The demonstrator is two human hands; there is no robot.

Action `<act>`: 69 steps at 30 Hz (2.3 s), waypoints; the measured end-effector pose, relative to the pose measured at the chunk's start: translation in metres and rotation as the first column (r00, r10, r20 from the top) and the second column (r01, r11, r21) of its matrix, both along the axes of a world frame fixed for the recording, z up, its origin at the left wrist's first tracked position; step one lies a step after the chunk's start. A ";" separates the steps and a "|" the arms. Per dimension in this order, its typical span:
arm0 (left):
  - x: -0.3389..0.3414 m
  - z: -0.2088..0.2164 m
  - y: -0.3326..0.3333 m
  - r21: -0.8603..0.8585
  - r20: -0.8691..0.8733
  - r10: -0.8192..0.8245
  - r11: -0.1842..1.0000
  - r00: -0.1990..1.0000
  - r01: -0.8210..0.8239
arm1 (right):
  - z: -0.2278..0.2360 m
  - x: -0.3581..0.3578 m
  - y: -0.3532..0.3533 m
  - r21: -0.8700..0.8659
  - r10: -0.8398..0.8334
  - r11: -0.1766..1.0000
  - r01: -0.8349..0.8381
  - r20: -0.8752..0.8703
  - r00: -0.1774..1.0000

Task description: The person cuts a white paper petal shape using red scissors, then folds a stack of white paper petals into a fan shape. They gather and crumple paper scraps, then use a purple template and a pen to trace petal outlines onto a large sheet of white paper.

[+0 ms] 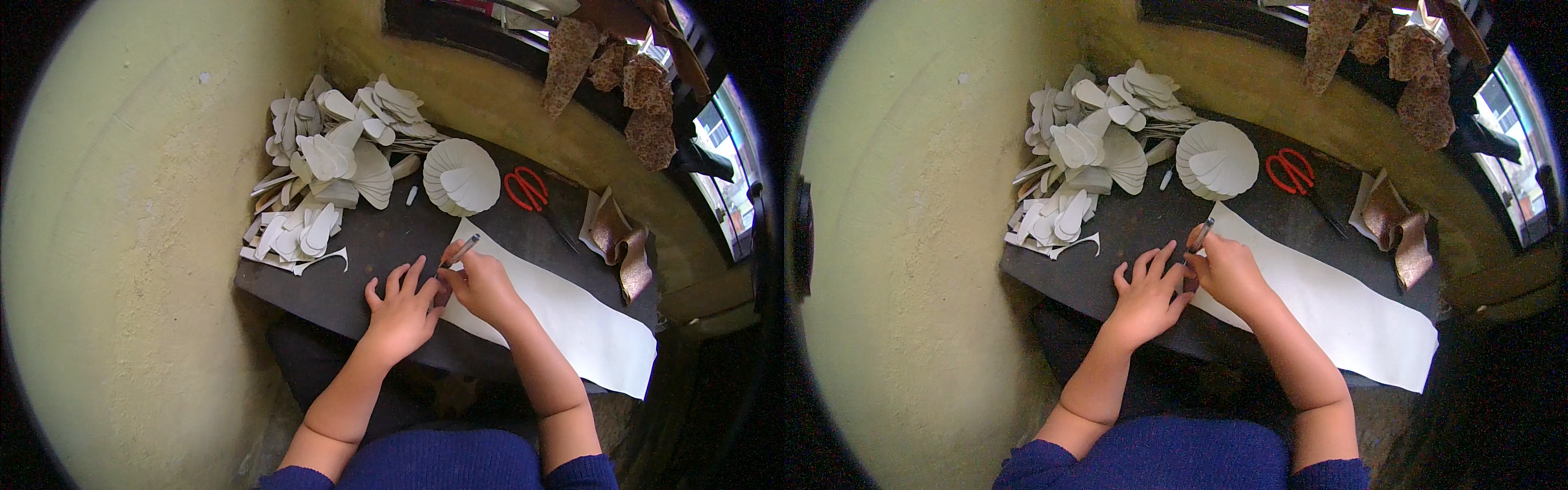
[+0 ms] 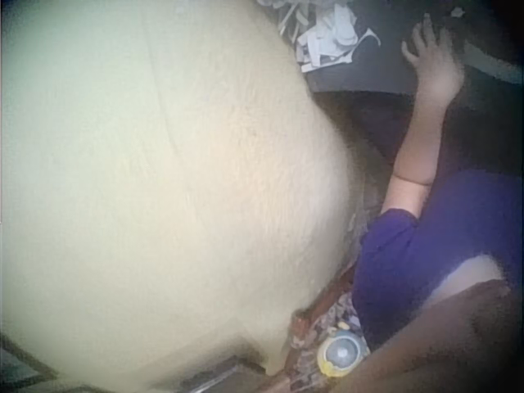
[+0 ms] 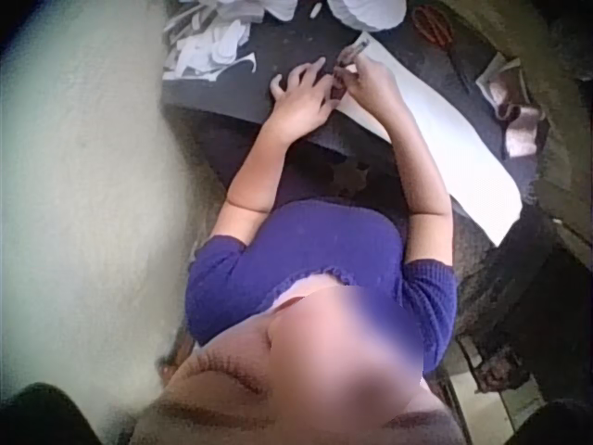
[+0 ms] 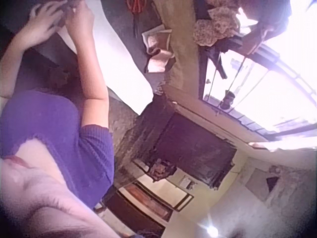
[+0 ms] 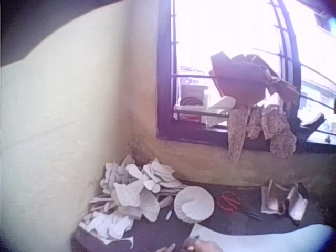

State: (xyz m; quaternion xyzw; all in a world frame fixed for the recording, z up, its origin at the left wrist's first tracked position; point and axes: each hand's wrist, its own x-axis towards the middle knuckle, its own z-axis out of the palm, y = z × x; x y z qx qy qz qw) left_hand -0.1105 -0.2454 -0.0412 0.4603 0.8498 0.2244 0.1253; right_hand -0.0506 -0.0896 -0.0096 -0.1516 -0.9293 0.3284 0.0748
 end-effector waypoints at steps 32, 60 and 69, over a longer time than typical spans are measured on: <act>-0.003 0.001 -0.001 0.013 0.034 0.011 1.000 0.999 -0.011 | 0.000 0.016 0.015 -0.280 -0.069 0.957 0.079 0.046 0.997; -0.011 -0.010 0.022 0.372 0.082 0.098 0.920 0.992 -0.121 | -0.038 0.042 0.057 -0.776 -0.283 0.631 -0.011 -0.244 0.928; -0.018 -0.014 0.020 0.565 0.660 -0.042 0.685 0.750 -0.459 | -0.035 0.054 0.052 -0.578 -0.174 0.816 -0.025 -0.286 0.942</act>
